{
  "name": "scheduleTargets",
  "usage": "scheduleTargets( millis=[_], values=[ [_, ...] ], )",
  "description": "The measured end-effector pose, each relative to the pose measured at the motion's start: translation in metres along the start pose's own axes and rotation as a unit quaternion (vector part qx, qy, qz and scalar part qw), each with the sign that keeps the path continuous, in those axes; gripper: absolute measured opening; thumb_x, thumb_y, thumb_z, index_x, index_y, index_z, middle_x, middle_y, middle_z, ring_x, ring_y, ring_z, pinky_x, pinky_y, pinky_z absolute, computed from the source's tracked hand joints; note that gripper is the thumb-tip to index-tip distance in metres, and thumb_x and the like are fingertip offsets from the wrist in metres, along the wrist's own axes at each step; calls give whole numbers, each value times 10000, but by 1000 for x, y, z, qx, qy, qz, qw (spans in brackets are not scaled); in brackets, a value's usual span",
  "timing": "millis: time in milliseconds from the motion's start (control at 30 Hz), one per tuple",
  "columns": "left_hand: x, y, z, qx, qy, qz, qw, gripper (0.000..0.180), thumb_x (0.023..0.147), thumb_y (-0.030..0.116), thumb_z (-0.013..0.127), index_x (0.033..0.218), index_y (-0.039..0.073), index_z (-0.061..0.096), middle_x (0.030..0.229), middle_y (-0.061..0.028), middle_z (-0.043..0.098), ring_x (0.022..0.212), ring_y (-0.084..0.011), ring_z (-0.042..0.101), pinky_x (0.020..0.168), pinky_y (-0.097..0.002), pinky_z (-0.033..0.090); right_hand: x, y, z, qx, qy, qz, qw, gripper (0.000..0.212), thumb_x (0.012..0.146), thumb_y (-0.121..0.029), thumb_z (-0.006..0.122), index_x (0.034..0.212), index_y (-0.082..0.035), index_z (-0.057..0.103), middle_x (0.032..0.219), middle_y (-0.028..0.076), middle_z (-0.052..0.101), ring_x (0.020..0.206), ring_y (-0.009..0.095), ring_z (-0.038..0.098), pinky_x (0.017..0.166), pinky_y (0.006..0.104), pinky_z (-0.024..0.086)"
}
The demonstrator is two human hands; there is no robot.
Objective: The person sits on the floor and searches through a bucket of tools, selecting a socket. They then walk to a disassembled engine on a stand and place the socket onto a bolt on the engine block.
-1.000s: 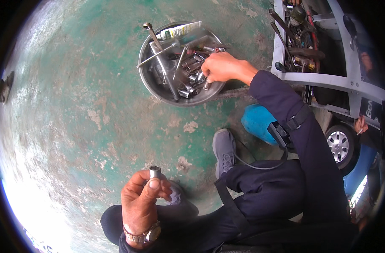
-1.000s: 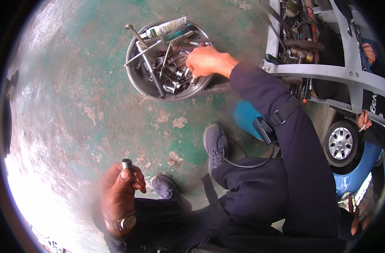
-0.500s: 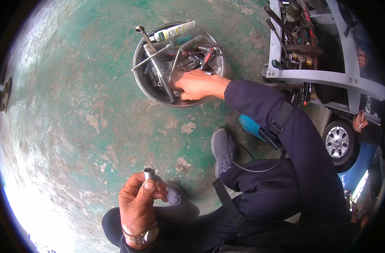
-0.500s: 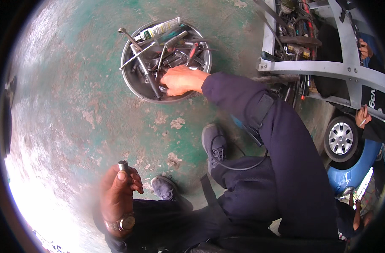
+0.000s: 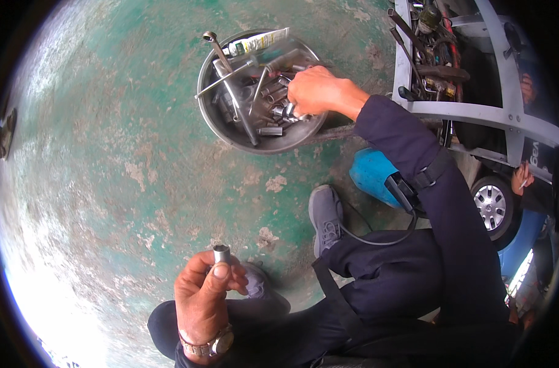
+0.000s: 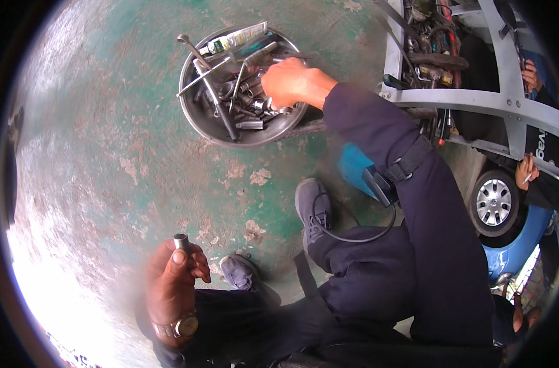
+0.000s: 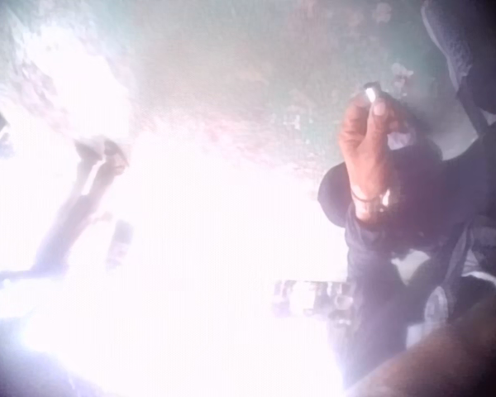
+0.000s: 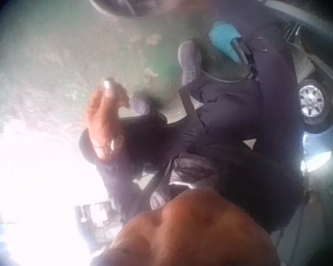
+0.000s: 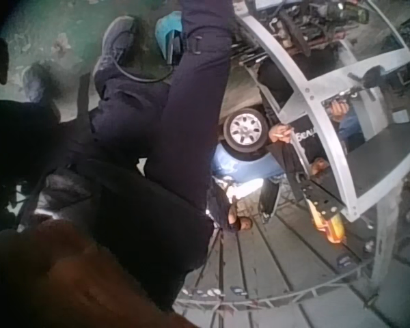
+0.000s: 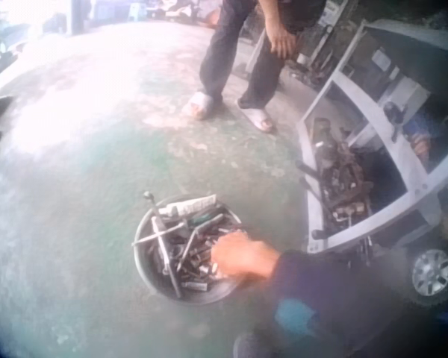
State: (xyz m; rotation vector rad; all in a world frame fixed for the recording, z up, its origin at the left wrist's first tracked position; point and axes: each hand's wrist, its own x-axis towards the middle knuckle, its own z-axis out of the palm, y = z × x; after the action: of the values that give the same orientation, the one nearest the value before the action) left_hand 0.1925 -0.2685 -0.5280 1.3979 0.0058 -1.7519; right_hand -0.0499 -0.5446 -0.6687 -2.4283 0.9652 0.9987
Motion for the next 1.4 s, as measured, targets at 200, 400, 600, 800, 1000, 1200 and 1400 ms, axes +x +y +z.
scheduleTargets(
  millis=[200, 400, 600, 800, 1000, 1200, 1400],
  values=[
    [2, 0, 2, 3, -4, -1, 1000, 230, 886, 155, 684, 1004, -34, 625, 826, -141, 651, 715, -189, 632, 628, -291, 533, 10, -39, 26, 169, 74, -74, 980, 251, 762, -186, 618, 983, -101, 701, 933, 161, 694, 919, 355, 663, 769, 487, 516],
    [4, 0, 0, 1, 1, 5, 1000, 219, 896, 154, 669, 1001, -32, 619, 819, -140, 648, 714, -195, 632, 627, -295, 538, 20, -52, 46, 132, 70, -75, 986, 275, 787, -186, 631, 1036, -69, 640, 909, 196, 676, 904, 395, 648, 774, 505, 490],
    [6, 1, -1, 10, -2, 8, 1000, 225, 901, 159, 665, 1010, -31, 613, 822, -149, 647, 701, -197, 633, 617, -301, 539, 30, -52, 34, 99, -50, -62, 992, 327, 818, -298, 631, 1006, -34, 673, 975, 210, 683, 965, 381, 648, 816, 475, 498],
    [3, 1, -2, 4, 3, 10, 1000, 242, 895, 166, 677, 1019, -32, 613, 838, -150, 651, 711, -194, 635, 623, -303, 539, 21, -47, 26, 75, -69, -62, 993, 316, 786, -225, 604, 1041, -60, 691, 1006, 183, 689, 980, 359, 651, 828, 462, 501],
    [2, 3, -1, -1, 4, 5, 1000, 245, 889, 167, 686, 1017, -30, 616, 839, -139, 650, 723, -188, 632, 635, -296, 536, 8, -36, 31, 54, -17, -96, 994, 294, 729, -130, 604, 999, -125, 719, 913, 143, 703, 897, 340, 666, 758, 461, 501],
    [1, 4, 0, -5, 1, 1, 1000, 232, 893, 156, 681, 1016, -30, 617, 832, -133, 648, 733, -186, 630, 635, -292, 531, -11, -9, 26, 89, -14, -69, 994, 298, 744, -132, 612, 1022, -126, 718, 971, 135, 696, 968, 334, 649, 797, 455, 497],
    [2, 3, 2, -2, -11, -5, 1000, 220, 893, 145, 679, 1013, -29, 618, 833, -132, 650, 738, -187, 631, 642, -290, 529, -21, 0, 22, 98, -4, -47, 994, 329, 682, -120, 671, 1007, -94, 715, 872, 152, 695, 879, 355, 651, 752, 451, 495]
  ],
)
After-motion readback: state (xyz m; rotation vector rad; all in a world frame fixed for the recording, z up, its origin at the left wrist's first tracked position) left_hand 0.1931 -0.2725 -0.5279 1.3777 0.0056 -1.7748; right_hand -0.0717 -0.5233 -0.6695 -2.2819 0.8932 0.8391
